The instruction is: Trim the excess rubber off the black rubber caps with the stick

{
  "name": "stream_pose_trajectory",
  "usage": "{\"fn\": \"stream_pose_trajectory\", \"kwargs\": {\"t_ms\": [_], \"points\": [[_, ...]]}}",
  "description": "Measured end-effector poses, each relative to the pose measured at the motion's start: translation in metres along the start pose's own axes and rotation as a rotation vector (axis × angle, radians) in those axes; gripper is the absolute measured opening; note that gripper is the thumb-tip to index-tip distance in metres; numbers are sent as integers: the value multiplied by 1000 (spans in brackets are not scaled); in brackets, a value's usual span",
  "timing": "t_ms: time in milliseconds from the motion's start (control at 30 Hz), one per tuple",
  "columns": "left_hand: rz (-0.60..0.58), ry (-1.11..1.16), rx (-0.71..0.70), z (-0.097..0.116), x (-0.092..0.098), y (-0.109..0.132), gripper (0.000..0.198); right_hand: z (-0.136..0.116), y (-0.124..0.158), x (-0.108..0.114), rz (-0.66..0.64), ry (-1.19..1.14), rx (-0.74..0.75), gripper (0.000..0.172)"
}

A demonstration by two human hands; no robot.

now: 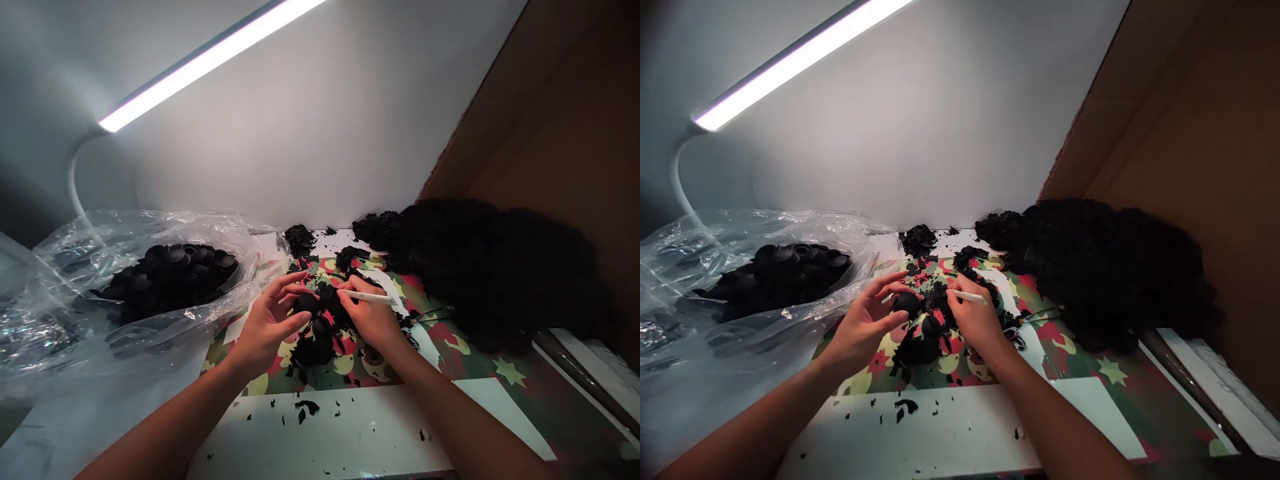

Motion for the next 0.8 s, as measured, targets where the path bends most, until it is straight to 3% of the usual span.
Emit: {"fn": "stream_pose_trajectory", "kwargs": {"t_ms": [200, 267, 367, 433, 533, 667, 800], "points": [[-30, 54, 44, -8, 9, -8, 49, -15, 1, 3, 29, -221, 173, 13], [8, 6, 32, -9, 9, -8, 49, -22, 4, 3, 50, -335, 220, 20], [79, -76, -14, -6, 7, -5, 48, -31, 10, -5, -58, -390, 231, 24], [110, -127, -49, -3, 5, -3, 45, -34, 13, -12, -153, -345, 203, 17], [95, -331, -127, 6, 0, 0, 40, -36, 15, -16, -177, -243, 178, 3], [70, -706, -256, 17, -2, 3, 48, -39, 15, -13, -170, -95, 303, 18], [9, -871, -288, 19, -1, 3, 47, -41, 17, -13, -149, 29, 433, 20]]}}
Point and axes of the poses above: each hand's wrist, its own y-axis away from the middle knuckle, its own x-axis out of the back of the hand, z = x × y, the point moved 3 cm from there along -y, towards the middle knuckle, and after that the axes turned 12 degrees about x, right-handed, at the moved point
